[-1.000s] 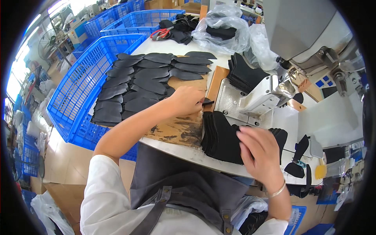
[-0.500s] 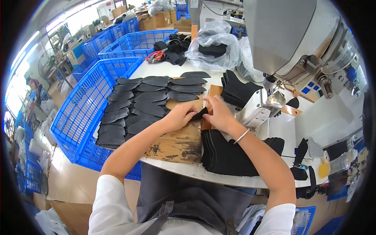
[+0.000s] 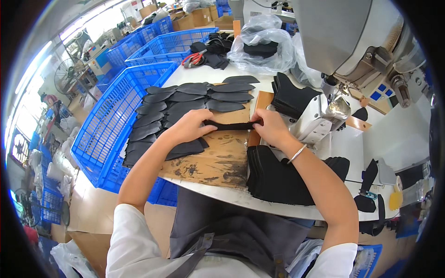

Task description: Organizing and trimming shoe upper components at a manufacturing workbench.

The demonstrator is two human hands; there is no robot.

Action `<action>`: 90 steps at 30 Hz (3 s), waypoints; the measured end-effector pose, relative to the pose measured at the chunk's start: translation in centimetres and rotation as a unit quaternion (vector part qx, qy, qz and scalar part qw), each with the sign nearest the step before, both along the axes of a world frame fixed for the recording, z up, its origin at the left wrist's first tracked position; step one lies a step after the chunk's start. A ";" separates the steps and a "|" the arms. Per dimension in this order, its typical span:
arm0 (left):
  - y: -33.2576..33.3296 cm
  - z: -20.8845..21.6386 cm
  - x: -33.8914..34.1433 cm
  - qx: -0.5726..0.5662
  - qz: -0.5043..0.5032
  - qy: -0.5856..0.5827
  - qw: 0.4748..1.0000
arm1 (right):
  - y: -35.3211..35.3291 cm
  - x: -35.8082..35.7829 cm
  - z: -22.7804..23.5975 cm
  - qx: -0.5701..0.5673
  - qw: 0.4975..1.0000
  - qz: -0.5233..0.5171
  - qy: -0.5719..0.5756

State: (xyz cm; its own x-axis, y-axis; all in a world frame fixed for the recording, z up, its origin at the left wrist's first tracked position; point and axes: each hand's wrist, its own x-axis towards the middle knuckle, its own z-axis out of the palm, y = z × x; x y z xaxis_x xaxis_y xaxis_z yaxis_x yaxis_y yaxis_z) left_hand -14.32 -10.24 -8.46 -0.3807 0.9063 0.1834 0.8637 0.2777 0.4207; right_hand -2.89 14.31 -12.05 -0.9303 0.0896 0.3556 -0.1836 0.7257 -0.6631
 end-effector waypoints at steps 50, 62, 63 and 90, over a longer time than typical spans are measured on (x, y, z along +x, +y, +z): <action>1.8 4.5 14.6 0.218 -0.037 -0.451 0.865 | -4.6 17.5 9.0 -0.480 0.873 -0.061 0.057; 9.3 4.5 16.5 -0.004 -0.058 -0.304 0.951 | 2.5 24.9 7.2 -0.295 0.931 -0.173 -0.131; 9.7 4.3 16.8 -0.008 -0.078 -0.263 0.962 | 3.0 25.4 6.9 -0.291 0.931 -0.168 -0.141; 11.2 3.2 17.8 -0.077 -0.131 -0.136 0.979 | 3.7 26.5 5.7 -0.191 0.953 -0.171 -0.161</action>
State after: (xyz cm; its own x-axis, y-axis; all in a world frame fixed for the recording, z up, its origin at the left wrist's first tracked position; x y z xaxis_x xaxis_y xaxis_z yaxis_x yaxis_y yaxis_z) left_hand 3.48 0.94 -5.24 -0.1475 0.9883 -0.0387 0.7749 0.1398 0.6164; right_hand 23.59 17.96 -6.31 -0.8785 0.4735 -0.0633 0.2786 0.4003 -0.8730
